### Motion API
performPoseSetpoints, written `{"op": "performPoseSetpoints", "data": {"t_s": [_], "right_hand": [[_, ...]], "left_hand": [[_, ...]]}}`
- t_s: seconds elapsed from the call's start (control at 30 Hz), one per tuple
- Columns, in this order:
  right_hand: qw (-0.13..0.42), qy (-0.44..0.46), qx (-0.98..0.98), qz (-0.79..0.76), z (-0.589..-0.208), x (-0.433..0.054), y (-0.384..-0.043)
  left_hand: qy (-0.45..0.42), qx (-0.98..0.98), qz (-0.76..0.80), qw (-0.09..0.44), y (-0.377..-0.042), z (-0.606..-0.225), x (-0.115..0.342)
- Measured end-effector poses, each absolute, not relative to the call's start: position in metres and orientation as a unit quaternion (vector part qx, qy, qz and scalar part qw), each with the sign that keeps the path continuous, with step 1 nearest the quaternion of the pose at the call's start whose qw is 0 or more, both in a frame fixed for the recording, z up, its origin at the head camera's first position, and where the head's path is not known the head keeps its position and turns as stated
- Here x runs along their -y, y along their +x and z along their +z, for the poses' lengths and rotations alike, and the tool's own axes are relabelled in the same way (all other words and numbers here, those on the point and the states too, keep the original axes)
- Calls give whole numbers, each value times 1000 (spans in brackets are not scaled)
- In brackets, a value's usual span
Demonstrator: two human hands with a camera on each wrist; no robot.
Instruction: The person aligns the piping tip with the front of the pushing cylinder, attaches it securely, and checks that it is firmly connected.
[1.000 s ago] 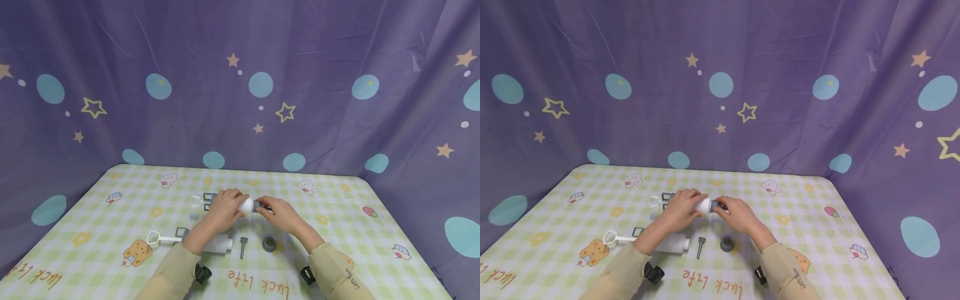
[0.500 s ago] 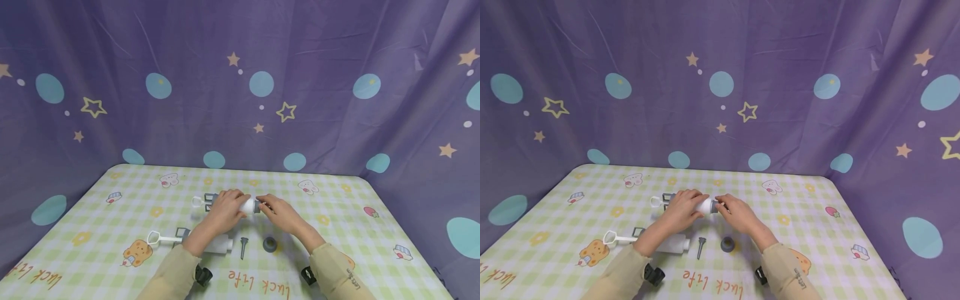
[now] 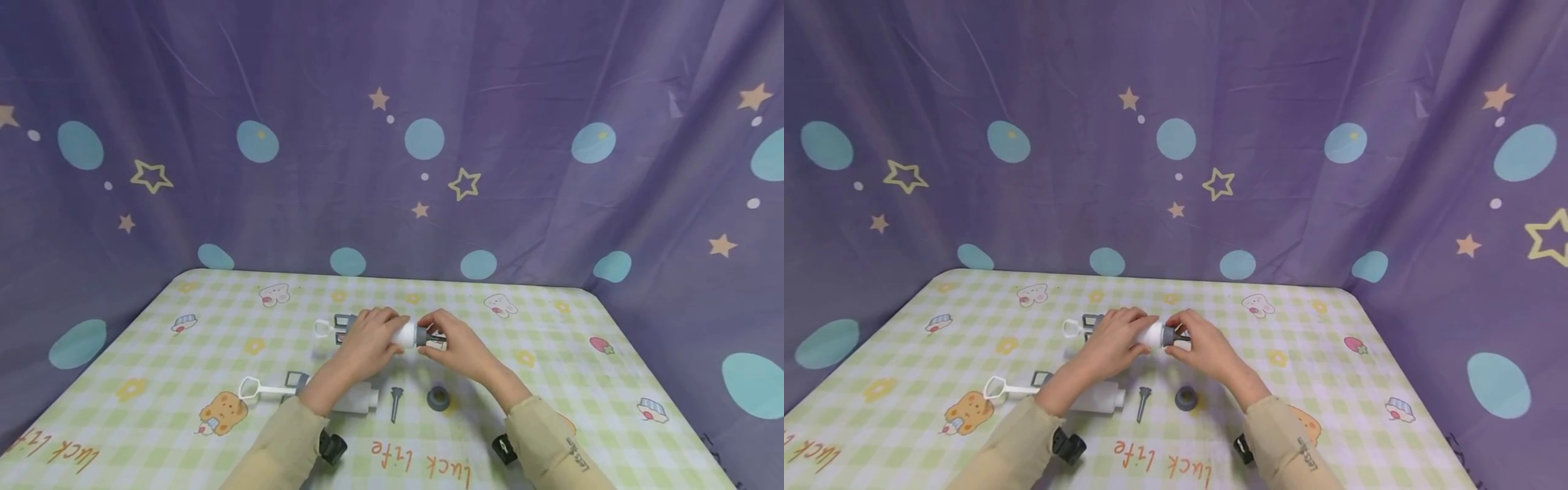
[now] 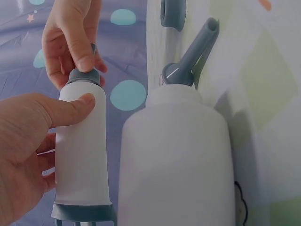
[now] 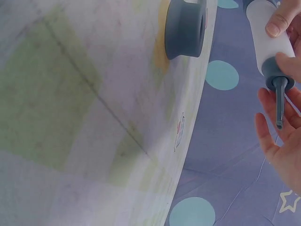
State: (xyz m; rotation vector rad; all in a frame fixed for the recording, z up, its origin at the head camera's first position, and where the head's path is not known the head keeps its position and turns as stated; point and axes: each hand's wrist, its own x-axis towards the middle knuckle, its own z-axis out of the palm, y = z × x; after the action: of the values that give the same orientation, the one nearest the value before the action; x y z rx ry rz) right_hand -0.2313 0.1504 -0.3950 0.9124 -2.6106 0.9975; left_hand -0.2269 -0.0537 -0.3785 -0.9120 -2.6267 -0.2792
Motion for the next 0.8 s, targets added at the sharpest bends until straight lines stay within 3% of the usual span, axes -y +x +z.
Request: {"op": "performPoseSetpoints", "data": {"t_s": [0.8], "right_hand": [[51, 271, 900, 338, -398, -149, -231]], "left_hand": [[-318, 930, -96, 160, -224, -377, 56]]}}
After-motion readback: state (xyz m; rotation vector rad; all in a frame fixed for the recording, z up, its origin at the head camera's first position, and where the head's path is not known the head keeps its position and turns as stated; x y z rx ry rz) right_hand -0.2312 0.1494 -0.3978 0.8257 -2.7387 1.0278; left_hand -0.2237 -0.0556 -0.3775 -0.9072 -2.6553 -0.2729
